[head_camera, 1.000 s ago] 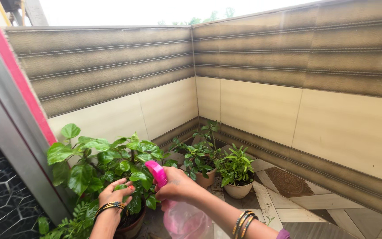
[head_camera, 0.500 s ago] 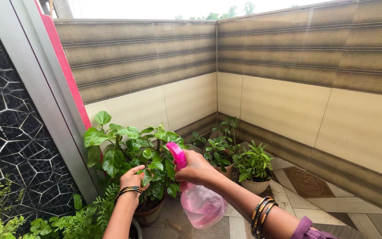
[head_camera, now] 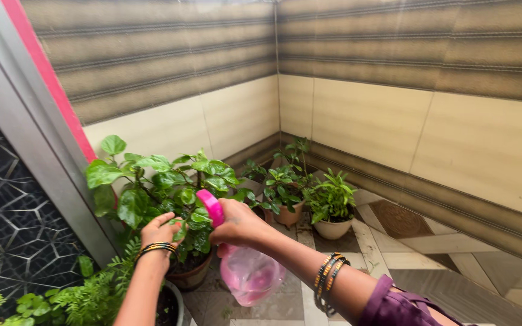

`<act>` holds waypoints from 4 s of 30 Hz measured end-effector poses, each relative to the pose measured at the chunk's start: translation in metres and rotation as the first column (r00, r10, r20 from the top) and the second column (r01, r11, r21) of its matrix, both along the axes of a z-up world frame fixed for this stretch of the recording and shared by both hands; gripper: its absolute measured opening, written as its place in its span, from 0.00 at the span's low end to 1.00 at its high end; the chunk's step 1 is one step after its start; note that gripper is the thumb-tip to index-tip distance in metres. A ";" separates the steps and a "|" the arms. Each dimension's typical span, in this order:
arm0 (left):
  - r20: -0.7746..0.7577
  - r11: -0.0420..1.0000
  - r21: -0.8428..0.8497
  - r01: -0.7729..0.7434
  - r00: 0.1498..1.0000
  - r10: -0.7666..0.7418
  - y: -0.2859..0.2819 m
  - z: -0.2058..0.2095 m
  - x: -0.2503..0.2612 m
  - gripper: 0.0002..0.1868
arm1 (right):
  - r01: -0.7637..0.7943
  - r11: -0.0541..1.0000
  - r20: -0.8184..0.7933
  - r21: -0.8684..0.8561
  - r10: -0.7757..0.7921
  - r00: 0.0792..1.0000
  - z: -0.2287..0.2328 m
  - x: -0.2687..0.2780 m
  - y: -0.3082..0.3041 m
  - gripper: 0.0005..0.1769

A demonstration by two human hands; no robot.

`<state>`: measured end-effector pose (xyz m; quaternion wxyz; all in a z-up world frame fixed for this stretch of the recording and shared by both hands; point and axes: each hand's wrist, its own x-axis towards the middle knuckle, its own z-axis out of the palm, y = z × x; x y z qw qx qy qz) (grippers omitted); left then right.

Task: The person sprays water on the foliage of several potted plants using a pink spray bottle, moving between different pots and lifting leaves by hand to reach all parts of the plants.

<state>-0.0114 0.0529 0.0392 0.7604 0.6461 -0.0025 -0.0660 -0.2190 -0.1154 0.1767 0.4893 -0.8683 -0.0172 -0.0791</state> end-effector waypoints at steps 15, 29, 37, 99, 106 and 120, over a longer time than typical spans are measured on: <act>0.002 1.000 0.015 0.012 1.000 -0.012 0.024 0.013 -0.027 0.25 | 0.019 0.998 0.073 -0.066 -0.014 0.997 -0.046 0.017 0.021 0.23; 0.514 0.622 0.308 -0.720 0.676 0.529 0.058 0.001 -0.013 0.53 | -0.084 0.995 -0.050 0.057 0.087 0.995 -0.038 0.009 0.040 0.22; 0.014 0.993 -0.037 -0.115 0.993 0.115 0.049 0.039 -0.025 0.61 | -0.050 0.998 0.004 0.046 0.050 0.999 -0.044 0.024 0.039 0.24; -0.052 0.984 0.095 -0.150 0.986 0.156 0.061 -0.013 -0.026 0.46 | -0.163 0.982 0.028 -0.093 0.166 0.986 -0.076 0.007 0.045 0.26; 0.000 0.986 0.133 -0.103 0.995 0.104 0.084 -0.027 -0.027 0.41 | -0.131 0.991 -0.074 0.039 0.133 0.988 -0.087 -0.003 0.059 0.22; -0.208 0.868 0.468 0.162 0.976 -0.071 0.139 -0.043 -0.062 0.39 | -0.243 0.967 -0.094 -0.074 0.236 0.967 -0.128 -0.018 0.070 0.20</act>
